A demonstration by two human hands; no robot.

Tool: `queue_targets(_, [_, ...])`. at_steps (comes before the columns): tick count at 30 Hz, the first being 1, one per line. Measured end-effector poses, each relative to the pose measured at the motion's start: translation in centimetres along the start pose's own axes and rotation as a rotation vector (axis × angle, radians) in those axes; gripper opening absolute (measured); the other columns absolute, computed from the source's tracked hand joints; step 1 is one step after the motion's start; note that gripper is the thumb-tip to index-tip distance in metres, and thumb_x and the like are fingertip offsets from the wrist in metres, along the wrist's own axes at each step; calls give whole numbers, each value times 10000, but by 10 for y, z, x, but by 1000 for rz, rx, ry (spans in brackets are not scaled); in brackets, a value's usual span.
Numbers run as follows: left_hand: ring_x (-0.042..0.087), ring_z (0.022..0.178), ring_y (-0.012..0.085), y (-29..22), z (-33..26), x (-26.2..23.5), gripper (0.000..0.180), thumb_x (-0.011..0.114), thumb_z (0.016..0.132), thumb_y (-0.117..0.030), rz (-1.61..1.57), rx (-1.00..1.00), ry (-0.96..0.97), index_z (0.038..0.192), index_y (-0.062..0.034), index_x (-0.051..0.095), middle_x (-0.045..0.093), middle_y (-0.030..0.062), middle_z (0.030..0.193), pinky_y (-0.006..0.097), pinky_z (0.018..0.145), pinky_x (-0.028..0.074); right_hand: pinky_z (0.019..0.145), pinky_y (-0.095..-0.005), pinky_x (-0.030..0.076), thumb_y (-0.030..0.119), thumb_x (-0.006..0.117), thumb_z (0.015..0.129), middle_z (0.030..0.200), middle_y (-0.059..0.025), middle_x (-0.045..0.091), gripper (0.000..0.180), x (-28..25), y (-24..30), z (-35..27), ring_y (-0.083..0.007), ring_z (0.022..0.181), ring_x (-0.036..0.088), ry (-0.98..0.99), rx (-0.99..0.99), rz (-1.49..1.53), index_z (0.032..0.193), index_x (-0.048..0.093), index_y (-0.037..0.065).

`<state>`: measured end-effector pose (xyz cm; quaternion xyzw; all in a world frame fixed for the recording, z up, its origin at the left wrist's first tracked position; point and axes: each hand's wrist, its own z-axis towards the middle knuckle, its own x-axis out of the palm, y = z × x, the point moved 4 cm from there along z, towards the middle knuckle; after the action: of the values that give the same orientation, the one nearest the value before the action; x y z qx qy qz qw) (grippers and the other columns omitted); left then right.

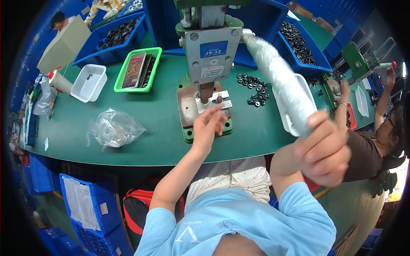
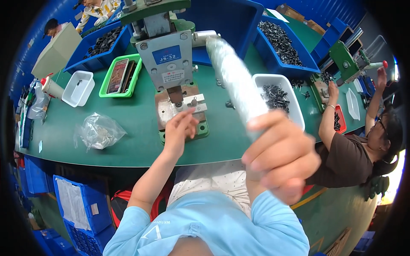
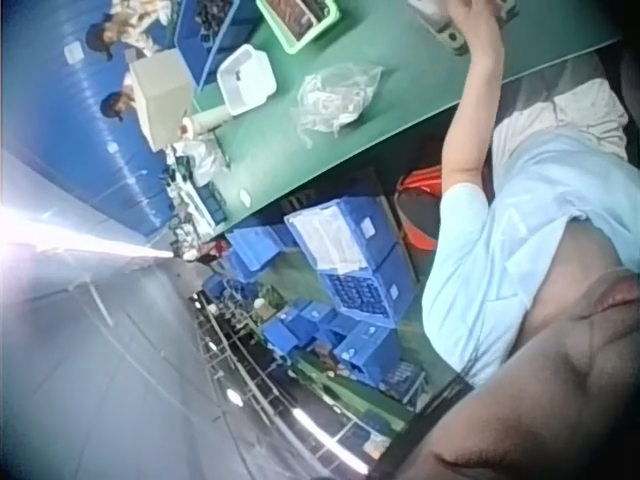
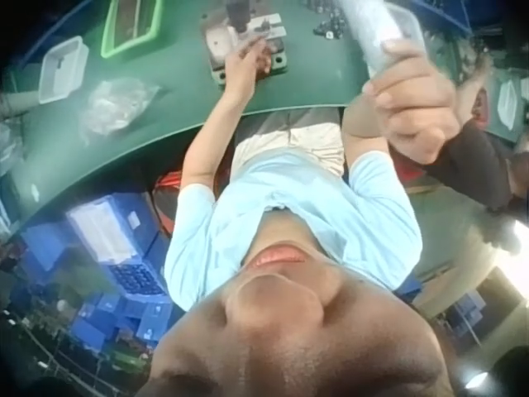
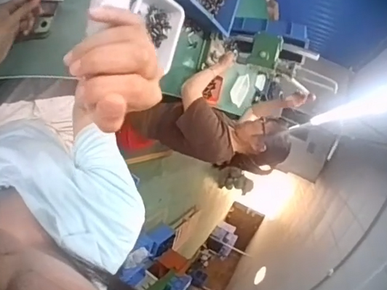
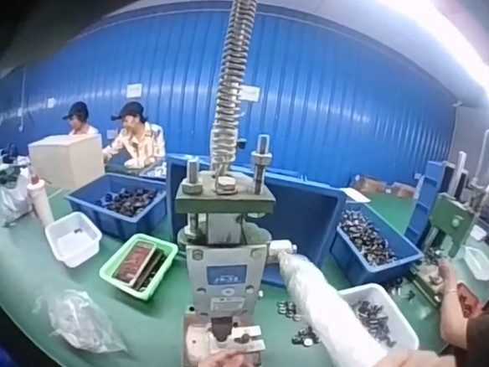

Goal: Use a manual press machine to assemble small metal and plastic components at a factory workbench.

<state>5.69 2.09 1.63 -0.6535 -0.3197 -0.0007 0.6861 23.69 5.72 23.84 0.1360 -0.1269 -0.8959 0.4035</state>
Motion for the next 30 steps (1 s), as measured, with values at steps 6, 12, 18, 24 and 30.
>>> queue_targets(6, [481, 640, 73, 8, 33, 29, 300, 614, 888, -245, -713, -227, -166, 1154, -126, 541, 584, 57, 948, 199, 529, 390, 657, -362, 459, 280, 468, 893, 660, -48, 568, 256, -18, -27, 115, -125, 523, 554, -172, -22, -203, 707, 542, 121])
queue_targets(12, [458, 614, 60, 12, 50, 32, 263, 645, 864, -273, -893, -101, -190, 1065, -121, 567, 555, 8, 860, 187, 520, 362, 552, -285, 524, 299, 564, 860, 641, -36, 596, 229, -13, -64, 170, -97, 441, 536, -277, 9, -150, 779, 588, 86])
queue_targets(18, [450, 515, 73, 14, -1, 40, 254, 614, 881, -217, -289, -226, 77, 1002, 6, 602, 503, -2, 641, 209, 468, 343, 661, -281, 494, 332, 496, 909, 766, -94, 615, 321, -53, -112, 118, -163, 612, 581, -462, 17, -86, 871, 587, 26])
queue_targets(24, [486, 493, 70, -19, -28, -43, 113, 666, 824, -81, 246, 19, -201, 857, 26, 657, 567, 22, 626, 199, 442, 379, 658, -262, 452, 76, 624, 778, 741, -54, 626, 72, -31, -197, -70, -139, 644, 554, -242, 942, -366, 794, 666, 20])
queue_targets(30, [471, 485, 51, -21, -8, -56, 90, 691, 798, -49, 324, 199, -281, 816, 32, 656, 561, 10, 671, 187, 427, 353, 741, -272, 460, 123, 704, 734, 919, -34, 632, 157, 64, -206, -138, -185, 953, 513, 10, 721, -618, 857, 694, 26])
